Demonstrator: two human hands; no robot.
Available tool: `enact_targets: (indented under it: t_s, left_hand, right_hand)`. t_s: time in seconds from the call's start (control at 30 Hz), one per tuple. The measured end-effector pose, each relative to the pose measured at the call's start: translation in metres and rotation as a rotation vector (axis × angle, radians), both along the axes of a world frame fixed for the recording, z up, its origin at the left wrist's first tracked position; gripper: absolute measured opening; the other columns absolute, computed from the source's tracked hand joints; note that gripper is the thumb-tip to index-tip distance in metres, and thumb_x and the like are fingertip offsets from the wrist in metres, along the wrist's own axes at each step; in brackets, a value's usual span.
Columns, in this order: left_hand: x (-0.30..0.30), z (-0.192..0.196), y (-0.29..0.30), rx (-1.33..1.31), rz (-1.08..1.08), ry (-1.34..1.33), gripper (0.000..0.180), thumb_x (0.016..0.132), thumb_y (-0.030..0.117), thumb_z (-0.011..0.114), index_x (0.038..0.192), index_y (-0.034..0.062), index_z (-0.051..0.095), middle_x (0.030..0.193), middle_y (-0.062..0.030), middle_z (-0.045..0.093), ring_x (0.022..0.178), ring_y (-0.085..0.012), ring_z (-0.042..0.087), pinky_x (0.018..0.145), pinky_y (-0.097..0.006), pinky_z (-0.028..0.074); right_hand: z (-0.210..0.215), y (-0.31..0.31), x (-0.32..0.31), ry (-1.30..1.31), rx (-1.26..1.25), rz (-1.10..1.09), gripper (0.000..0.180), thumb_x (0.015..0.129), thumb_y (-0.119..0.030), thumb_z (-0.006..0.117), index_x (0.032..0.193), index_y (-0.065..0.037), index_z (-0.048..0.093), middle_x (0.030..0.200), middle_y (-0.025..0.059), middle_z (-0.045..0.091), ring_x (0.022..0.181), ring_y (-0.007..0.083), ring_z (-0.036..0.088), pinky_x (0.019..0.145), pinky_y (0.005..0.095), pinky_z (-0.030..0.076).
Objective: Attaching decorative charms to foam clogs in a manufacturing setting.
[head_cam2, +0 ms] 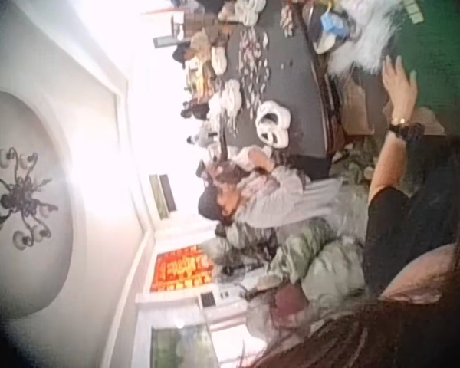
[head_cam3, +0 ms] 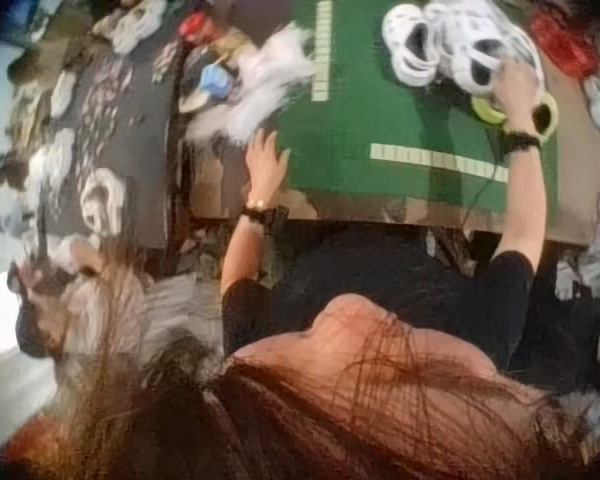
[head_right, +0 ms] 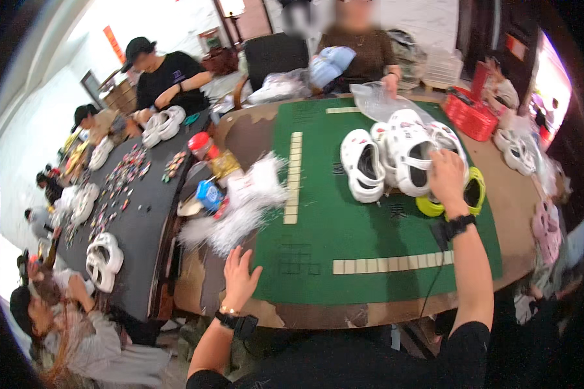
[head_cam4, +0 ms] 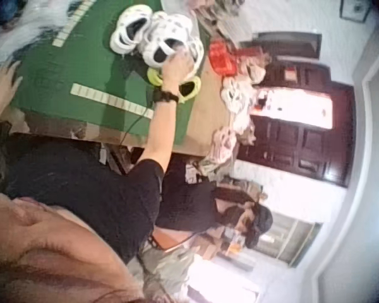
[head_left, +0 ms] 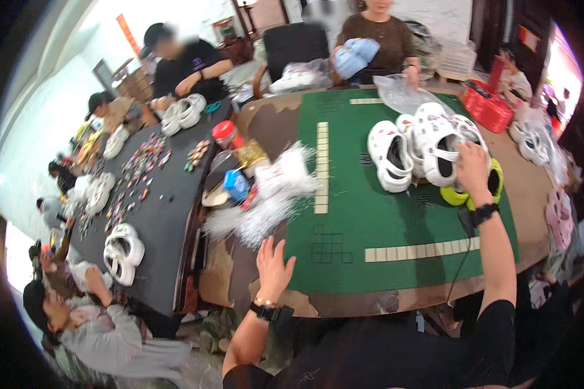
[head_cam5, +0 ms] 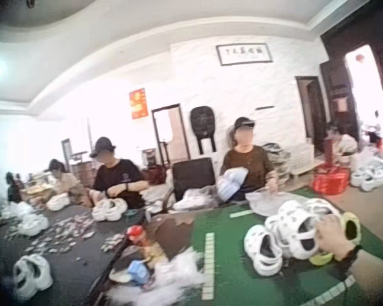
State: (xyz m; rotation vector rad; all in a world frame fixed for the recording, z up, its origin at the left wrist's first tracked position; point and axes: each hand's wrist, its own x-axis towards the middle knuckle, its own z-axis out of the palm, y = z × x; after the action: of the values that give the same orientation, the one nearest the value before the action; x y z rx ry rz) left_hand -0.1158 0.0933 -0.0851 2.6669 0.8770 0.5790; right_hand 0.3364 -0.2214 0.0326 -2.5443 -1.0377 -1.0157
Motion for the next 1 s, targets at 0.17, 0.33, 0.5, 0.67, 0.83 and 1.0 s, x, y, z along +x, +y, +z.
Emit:
enact_targets:
  t_s: [0.17,0.33,0.5,0.67,0.83,1.0]
  left_hand:
    - [0.004,-0.011,0.033,0.039,0.102,0.024,0.037,0.081,0.020,0.071,0.116,0.0100,0.063,0.142,-0.0192,0.042,0.135,-0.0414,0.033,0.109,-0.052,0.029]
    - [0.032,-0.022,0.057,0.196,0.096,-0.015,0.015,0.077,0.013,0.069,0.091,0.0073,0.073,0.140,-0.0187,0.046,0.136,-0.0393,0.034,0.109,-0.053,0.030]
    - [0.055,-0.043,0.078,0.298,0.095,0.153,0.016,0.083,0.015,0.060,0.082,0.0058,0.073,0.140,-0.0170,0.048,0.139,-0.0376,0.031,0.113,-0.053,0.025]
    - [0.059,-0.052,0.085,0.306,0.091,0.195,0.015,0.081,0.015,0.061,0.080,0.0059,0.073,0.141,-0.0174,0.048,0.138,-0.0375,0.032,0.113,-0.053,0.024]
    - [0.054,-0.040,0.084,0.144,0.105,-0.048,0.011,0.079,0.015,0.065,0.079,0.0091,0.074,0.132,-0.0152,0.055,0.132,-0.0382,0.039,0.109,-0.050,0.032]
    - [0.052,-0.018,0.084,0.034,0.137,-0.138,0.008,0.076,0.018,0.071,0.081,0.0122,0.075,0.130,-0.0137,0.057,0.130,-0.0385,0.040,0.108,-0.049,0.032]
  right_hand:
    - [0.006,0.003,-0.044,-0.052,0.135,0.095,0.055,0.074,0.004,0.056,0.128,-0.008,0.054,0.134,0.0163,0.049,0.126,0.0374,0.043,0.106,0.0475,0.034]
    - [-0.014,0.000,-0.101,0.127,0.135,0.298,0.043,0.076,0.005,0.057,0.118,-0.005,0.058,0.131,0.0177,0.051,0.119,0.0375,0.049,0.101,0.0446,0.040]
    - [-0.042,0.006,-0.155,0.375,0.094,0.488,0.034,0.074,0.007,0.059,0.107,-0.002,0.061,0.128,0.0189,0.052,0.107,0.0359,0.058,0.090,0.0402,0.049]
    - [-0.071,0.005,-0.182,0.565,0.036,0.527,0.028,0.076,0.003,0.062,0.102,-0.004,0.062,0.126,0.0192,0.053,0.098,0.0328,0.062,0.082,0.0408,0.052]
    - [-0.075,0.016,-0.193,0.658,0.035,0.534,0.021,0.077,0.001,0.063,0.097,-0.004,0.063,0.123,0.0181,0.055,0.095,0.0315,0.063,0.081,0.0400,0.052]
    - [-0.071,0.030,-0.200,0.668,0.068,0.582,0.019,0.077,0.002,0.062,0.095,-0.004,0.064,0.121,0.0172,0.056,0.094,0.0316,0.063,0.081,0.0393,0.053]
